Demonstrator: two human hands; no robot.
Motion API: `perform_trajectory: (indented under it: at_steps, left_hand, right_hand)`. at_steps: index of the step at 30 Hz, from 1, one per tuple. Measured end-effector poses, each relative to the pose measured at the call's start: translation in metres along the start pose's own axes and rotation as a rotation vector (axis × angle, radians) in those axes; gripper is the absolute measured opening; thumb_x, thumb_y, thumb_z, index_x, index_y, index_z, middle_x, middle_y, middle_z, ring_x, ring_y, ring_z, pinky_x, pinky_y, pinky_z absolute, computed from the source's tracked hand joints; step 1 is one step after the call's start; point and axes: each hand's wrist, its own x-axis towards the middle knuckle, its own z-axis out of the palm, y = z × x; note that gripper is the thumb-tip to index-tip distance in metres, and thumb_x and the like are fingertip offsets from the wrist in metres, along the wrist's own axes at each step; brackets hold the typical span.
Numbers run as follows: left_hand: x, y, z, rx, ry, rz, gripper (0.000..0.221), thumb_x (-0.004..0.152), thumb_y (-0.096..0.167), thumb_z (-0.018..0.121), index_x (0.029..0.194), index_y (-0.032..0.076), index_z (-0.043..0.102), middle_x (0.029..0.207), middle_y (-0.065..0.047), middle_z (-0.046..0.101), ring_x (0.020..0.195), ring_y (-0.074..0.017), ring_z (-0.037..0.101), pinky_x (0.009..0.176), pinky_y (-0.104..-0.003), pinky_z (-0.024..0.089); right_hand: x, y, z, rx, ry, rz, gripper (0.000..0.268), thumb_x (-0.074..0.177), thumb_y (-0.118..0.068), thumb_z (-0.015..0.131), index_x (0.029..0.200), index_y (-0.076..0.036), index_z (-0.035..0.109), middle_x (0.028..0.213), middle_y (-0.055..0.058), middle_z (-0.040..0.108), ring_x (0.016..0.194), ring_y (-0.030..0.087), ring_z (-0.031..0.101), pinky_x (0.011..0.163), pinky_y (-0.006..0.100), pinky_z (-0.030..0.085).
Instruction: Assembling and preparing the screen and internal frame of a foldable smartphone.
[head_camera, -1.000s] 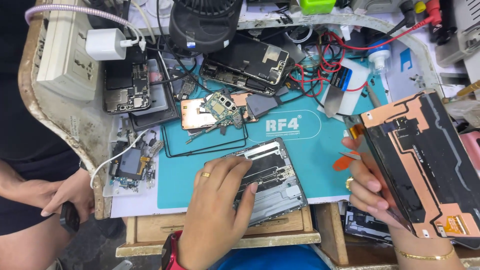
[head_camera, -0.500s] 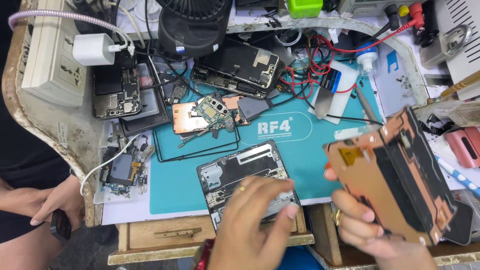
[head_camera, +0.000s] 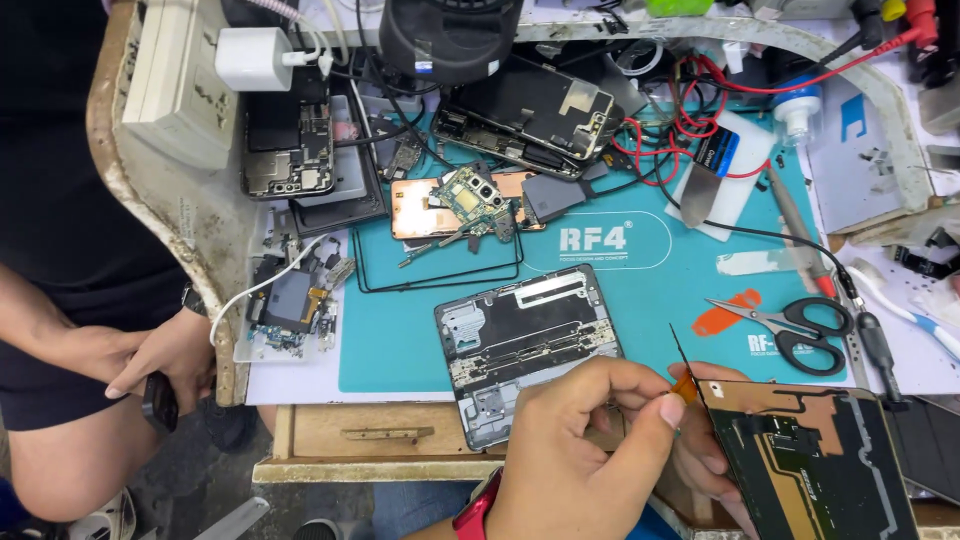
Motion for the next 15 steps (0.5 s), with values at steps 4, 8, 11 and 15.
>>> perform_trajectory:
  at_steps: [4, 8, 11, 15]
  left_hand:
    - [0.002, -0.003, -0.001, 0.114, 0.087, 0.05, 0.003, 0.086, 0.014, 0.075, 0.086, 0.011, 0.075, 0.072, 0.001, 0.075, 0.061, -0.0049, 0.066, 0.053, -0.022, 0.055]
    - [0.005, -0.005, -0.001, 0.142, 0.106, 0.066, 0.002, 0.082, 0.013, 0.072, 0.082, 0.012, 0.074, 0.072, 0.002, 0.073, 0.067, -0.0072, 0.066, 0.064, -0.023, 0.058]
    - [0.009, 0.006, -0.015, 0.255, 0.056, 0.227, 0.02, 0.087, 0.026, 0.07, 0.099, 0.01, 0.071, 0.081, 0.003, 0.074, 0.071, -0.0087, 0.065, 0.07, -0.027, 0.058]
    - [0.044, 0.022, -0.054, 0.806, -0.036, 0.588, 0.06, 0.103, 0.049, 0.037, 0.13, 0.001, 0.059, 0.128, -0.016, 0.068, 0.12, -0.0336, 0.063, 0.104, -0.049, 0.046]
  right_hand:
    - [0.004, -0.007, -0.009, 0.005, 0.002, 0.111, 0.043, 0.114, -0.015, 0.027, 0.148, 0.01, 0.036, 0.068, 0.025, 0.05, 0.033, 0.029, 0.035, 0.032, 0.041, 0.038]
    - [0.005, -0.002, -0.005, -0.011, -0.049, 0.055, 0.046, 0.113, -0.013, 0.036, 0.152, 0.01, 0.032, 0.073, 0.029, 0.052, 0.035, 0.028, 0.036, 0.036, 0.04, 0.037]
    - [0.005, -0.004, 0.008, -0.099, -0.027, -0.033, 0.049, 0.11, -0.01, 0.045, 0.153, 0.009, 0.032, 0.071, 0.026, 0.052, 0.036, 0.023, 0.033, 0.032, 0.036, 0.03]
    - [-0.005, -0.019, 0.011, -0.052, -0.036, 0.04, 0.049, 0.112, -0.017, 0.042, 0.155, 0.005, 0.032, 0.076, 0.02, 0.052, 0.042, 0.022, 0.038, 0.039, 0.037, 0.034]
